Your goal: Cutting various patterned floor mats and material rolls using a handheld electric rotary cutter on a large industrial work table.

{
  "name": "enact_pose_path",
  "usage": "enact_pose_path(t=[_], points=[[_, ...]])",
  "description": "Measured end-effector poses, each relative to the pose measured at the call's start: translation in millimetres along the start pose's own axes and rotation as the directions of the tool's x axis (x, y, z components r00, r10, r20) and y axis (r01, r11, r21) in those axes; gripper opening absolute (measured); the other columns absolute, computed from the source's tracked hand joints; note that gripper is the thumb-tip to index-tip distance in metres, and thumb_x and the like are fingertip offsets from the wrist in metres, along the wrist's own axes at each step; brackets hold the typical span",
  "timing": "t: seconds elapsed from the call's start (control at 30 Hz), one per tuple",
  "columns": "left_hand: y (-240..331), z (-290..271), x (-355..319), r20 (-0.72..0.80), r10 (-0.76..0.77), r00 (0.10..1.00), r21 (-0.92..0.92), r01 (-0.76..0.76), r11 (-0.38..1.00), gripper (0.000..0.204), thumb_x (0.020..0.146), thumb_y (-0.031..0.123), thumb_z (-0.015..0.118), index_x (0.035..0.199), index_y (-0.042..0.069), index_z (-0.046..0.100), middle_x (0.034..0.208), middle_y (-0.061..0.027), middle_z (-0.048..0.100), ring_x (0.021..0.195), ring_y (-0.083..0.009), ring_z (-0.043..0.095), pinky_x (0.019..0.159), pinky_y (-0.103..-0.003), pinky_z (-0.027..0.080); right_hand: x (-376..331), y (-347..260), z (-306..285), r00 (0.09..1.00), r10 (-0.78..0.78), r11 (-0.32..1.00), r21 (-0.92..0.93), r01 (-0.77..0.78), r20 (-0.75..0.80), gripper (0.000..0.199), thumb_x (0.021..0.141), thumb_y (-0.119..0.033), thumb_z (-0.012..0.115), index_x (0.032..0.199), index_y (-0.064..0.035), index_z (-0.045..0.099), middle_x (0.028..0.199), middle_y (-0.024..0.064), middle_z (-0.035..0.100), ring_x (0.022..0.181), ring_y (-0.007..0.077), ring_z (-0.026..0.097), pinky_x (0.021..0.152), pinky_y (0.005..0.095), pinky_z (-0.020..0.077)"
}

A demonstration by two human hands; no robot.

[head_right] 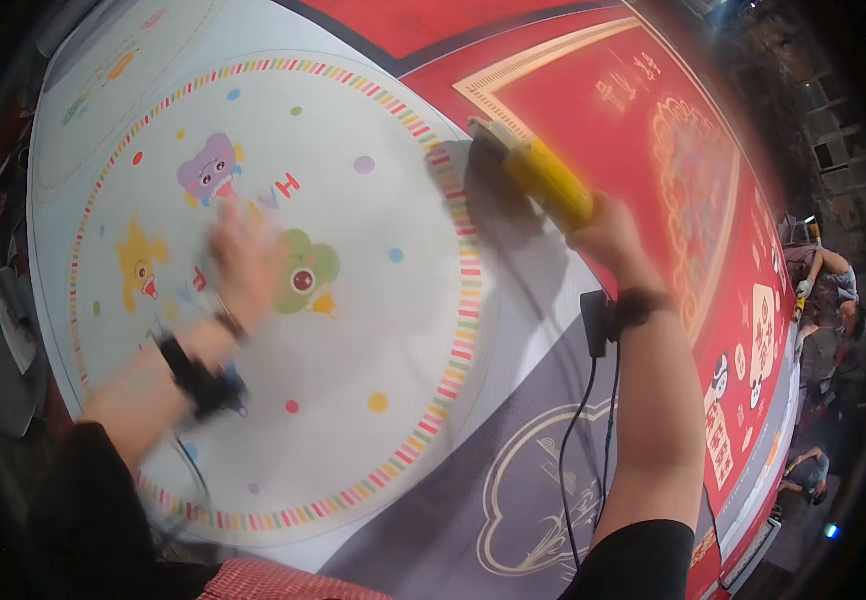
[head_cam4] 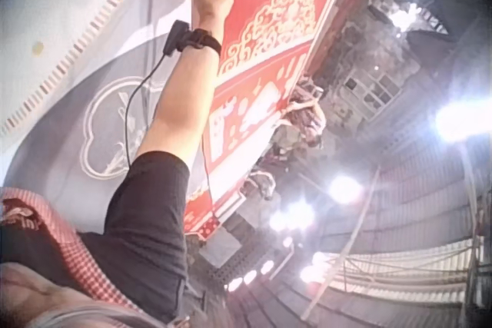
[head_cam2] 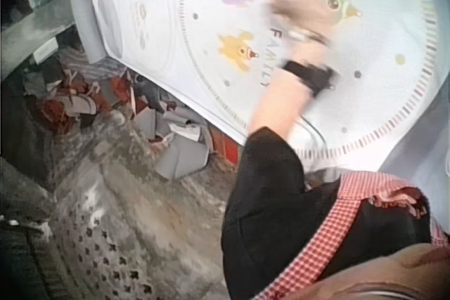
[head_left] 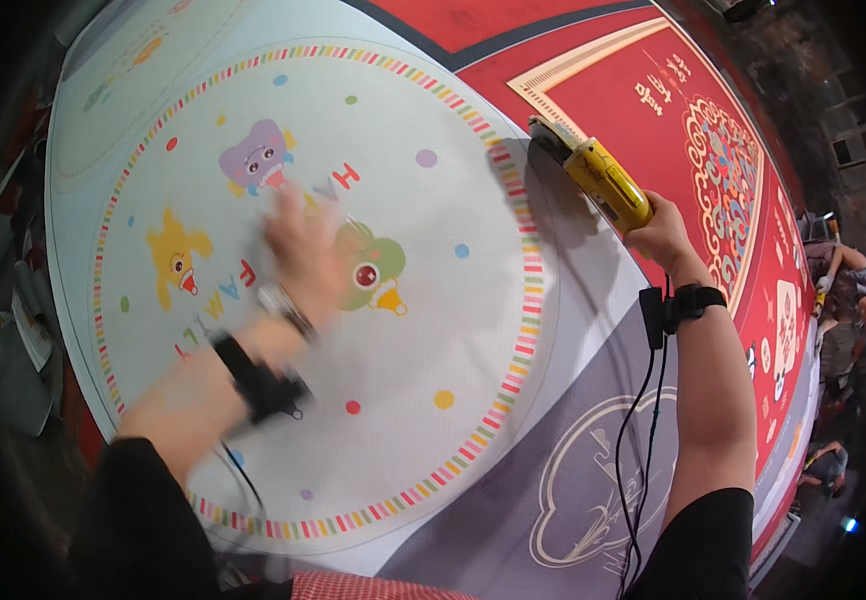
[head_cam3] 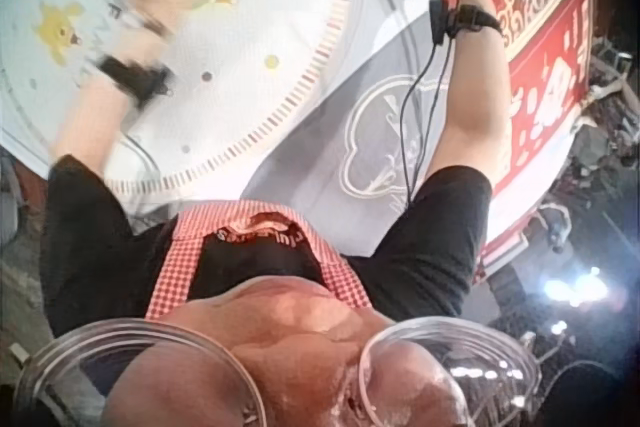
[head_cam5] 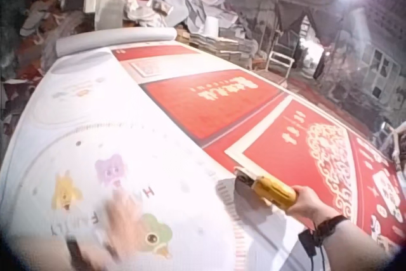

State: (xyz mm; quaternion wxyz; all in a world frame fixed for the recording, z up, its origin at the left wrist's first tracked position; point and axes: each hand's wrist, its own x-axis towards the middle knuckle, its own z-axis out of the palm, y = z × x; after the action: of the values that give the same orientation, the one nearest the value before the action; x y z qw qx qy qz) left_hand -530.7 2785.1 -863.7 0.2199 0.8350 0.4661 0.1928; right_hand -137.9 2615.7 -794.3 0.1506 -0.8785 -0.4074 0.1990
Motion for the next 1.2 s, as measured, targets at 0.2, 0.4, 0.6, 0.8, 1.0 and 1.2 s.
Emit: enact_pose_path(t=[0.2,0.4,0.6,0.8,1.0,1.2], points=[[-140.0,-60.4,117.7,-0.045,-0.184,0.982,0.748,0.155,0.646,0.063,0.088,0.051,0.043,0.143,0.027,0.024,0.151,-0.0132,0.014,0.137,-0.038,0.012,0.104,-0.063,0.012,33.7,-50.6,18.6,1.0,0.022,0.999,-0.043,-0.022,-0.004,0.063,0.049,-0.003,0.071,0.11,0.0012,0.058,0.091,0.0087,0.062,0.085,0.0197,0.06,0.08,0.0295,0.0459],[-145.3,-56.1,117.4,0.033,-0.196,0.98,0.684,0.121,0.72,0.064,0.086,0.053,0.044,0.143,0.033,0.022,0.151,-0.0091,0.016,0.138,-0.035,0.014,0.103,-0.064,0.015,66.0,-83.2,29.4,0.996,-0.061,0.998,0.005,0.061,-0.066,0.052,0.051,-0.009,0.069,0.102,-0.0031,0.062,0.087,0.0167,0.065,0.085,0.0297,0.063,0.076,0.0356,0.0484],[-136.2,-63.5,121.2,0.033,-0.231,0.972,0.702,0.142,0.698,0.067,0.085,0.05,0.05,0.143,0.033,0.023,0.151,-0.0073,0.017,0.138,-0.0333,0.015,0.103,-0.062,0.017,102.3,-128.3,46.0,1.0,0.011,0.999,0.05,-0.011,-0.006,0.065,0.049,-0.003,0.071,0.113,0.0015,0.057,0.095,0.0085,0.063,0.089,0.0198,0.059,0.084,0.0289,0.0448],[-134.5,-70.8,125.1,0.074,-0.244,0.967,0.666,0.135,0.734,0.068,0.084,0.054,0.047,0.143,0.031,0.023,0.151,-0.0091,0.014,0.138,-0.0346,0.014,0.104,-0.061,0.015,142.9,-172.1,62.0,1.0,0.004,0.997,0.082,-0.005,0.01,0.065,0.048,-0.003,0.07,0.112,0.0008,0.058,0.094,0.0085,0.063,0.089,0.0199,0.06,0.084,0.0287,0.0452],[-130.3,-79.1,127.4,0.128,-0.286,0.95,0.632,0.144,0.761,0.069,0.084,0.053,0.047,0.144,0.03,0.022,0.152,-0.0096,0.013,0.138,-0.0349,0.01,0.105,-0.061,0.012,175.3,-218.7,78.3,0.999,0.011,0.999,0.053,-0.01,-0.033,0.064,0.046,-0.006,0.07,0.109,-0.0003,0.059,0.091,0.0078,0.063,0.087,0.0204,0.06,0.083,0.0281,0.0455],[-139.5,-80.0,128.3,0.153,-0.255,0.955,0.583,0.121,0.804,0.07,0.083,0.056,0.046,0.143,0.027,0.025,0.151,-0.0126,0.012,0.137,-0.0384,0.011,0.104,-0.063,0.01,205.3,-273.1,90.2,0.987,-0.143,0.986,0.072,0.148,-0.072,0.044,0.054,-0.012,0.066,0.098,-0.0061,0.063,0.084,0.017,0.065,0.084,0.032,0.063,0.075,0.0372,0.047]])
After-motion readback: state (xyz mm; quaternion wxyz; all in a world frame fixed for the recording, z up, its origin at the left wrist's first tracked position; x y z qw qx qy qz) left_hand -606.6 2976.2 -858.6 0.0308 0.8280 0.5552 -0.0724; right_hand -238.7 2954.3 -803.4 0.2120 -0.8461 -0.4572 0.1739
